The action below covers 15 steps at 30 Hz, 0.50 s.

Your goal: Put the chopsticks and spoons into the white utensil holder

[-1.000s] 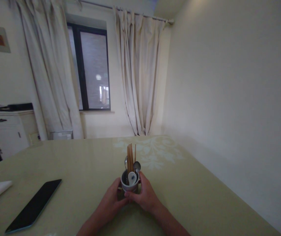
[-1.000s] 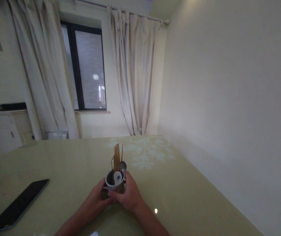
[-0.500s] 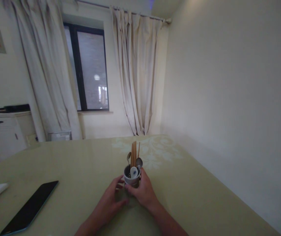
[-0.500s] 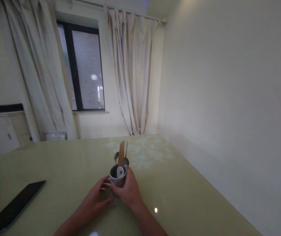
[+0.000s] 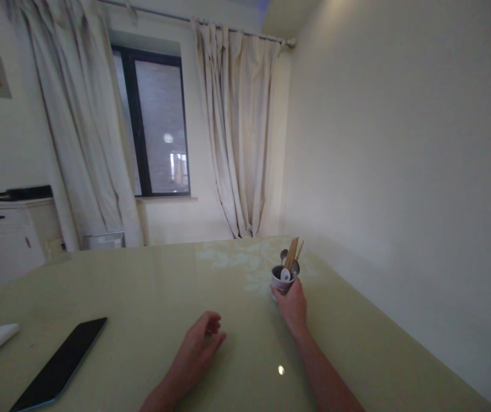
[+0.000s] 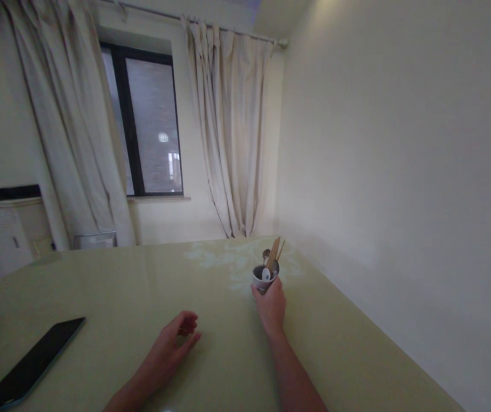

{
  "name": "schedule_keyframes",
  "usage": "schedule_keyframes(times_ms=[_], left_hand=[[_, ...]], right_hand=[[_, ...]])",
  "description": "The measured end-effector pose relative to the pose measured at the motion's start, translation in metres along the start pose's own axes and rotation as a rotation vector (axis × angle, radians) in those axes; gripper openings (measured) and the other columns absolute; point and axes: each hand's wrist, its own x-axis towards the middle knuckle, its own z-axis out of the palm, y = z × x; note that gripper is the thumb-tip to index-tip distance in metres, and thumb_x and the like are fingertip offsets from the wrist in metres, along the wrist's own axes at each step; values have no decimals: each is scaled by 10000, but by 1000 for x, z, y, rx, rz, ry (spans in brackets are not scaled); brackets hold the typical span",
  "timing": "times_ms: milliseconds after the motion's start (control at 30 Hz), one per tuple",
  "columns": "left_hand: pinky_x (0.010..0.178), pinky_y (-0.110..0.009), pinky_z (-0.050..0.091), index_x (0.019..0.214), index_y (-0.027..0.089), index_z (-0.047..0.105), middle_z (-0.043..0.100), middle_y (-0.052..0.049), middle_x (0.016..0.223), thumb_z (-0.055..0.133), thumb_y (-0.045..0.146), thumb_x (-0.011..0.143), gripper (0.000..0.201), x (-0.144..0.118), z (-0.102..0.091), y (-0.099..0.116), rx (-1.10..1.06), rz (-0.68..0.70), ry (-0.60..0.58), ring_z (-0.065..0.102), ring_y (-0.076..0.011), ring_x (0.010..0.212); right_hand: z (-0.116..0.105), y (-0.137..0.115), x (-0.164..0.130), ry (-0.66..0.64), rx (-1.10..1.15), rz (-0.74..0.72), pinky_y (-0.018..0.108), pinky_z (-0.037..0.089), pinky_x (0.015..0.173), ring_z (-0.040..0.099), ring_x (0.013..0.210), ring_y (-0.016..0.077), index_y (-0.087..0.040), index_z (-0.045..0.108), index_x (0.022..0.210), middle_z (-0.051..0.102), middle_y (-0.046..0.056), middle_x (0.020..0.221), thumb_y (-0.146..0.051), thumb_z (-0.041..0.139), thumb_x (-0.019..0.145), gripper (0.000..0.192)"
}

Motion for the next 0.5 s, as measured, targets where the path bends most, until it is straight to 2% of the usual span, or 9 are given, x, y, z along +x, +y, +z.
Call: schedule_keyframes(times_ms=[33, 100, 267, 367, 500], left_hand=[[838, -335, 544, 1006, 214, 652, 740, -60, 935, 596, 379, 943, 186, 0, 0, 2, 31, 1, -25, 684, -209, 876], [762, -295, 497, 873, 213, 651, 728, -42, 842, 550, 369, 974, 211, 0, 0, 4, 97, 5, -78, 659, -192, 797], [721, -274, 424, 770, 212, 647, 711, -30, 744, 440, 411, 1034, 390, 0, 3, 5, 180, 49, -156, 642, -182, 724], [715, -275, 413, 849, 220, 662, 723, -27, 749, 390, 426, 1049, 396, 1, 5, 7, 207, -1, -116, 655, -190, 728], [712, -282, 404, 801, 229, 645, 713, -24, 717, 327, 497, 1073, 497, 1, 5, 10, 329, -15, -56, 660, -194, 712]], right_hand=[[-1, 4, 3, 9, -37, 10, 456, 563, 880, 727, 1098, 406, -126, 582, 1255, 731, 233, 1197, -503, 727, 764, 636], [-1, 9, 7, 12, -80, 17, 459, 555, 904, 709, 1145, 415, -111, 561, 1295, 709, 256, 1248, -527, 698, 792, 667], [2, 17, 9, 52, -82, 0, 487, 534, 957, 684, 1168, 419, -124, 545, 1325, 701, 247, 1261, -559, 690, 801, 696], [2, 19, 10, 82, -53, -4, 519, 523, 983, 654, 1203, 438, -106, 523, 1364, 672, 270, 1302, -580, 723, 782, 777], [-4, 11, 9, 253, -27, -26, 602, 478, 1040, 514, 1353, 498, -73, 414, 1491, 515, 343, 1481, -704, 766, 739, 1043]])
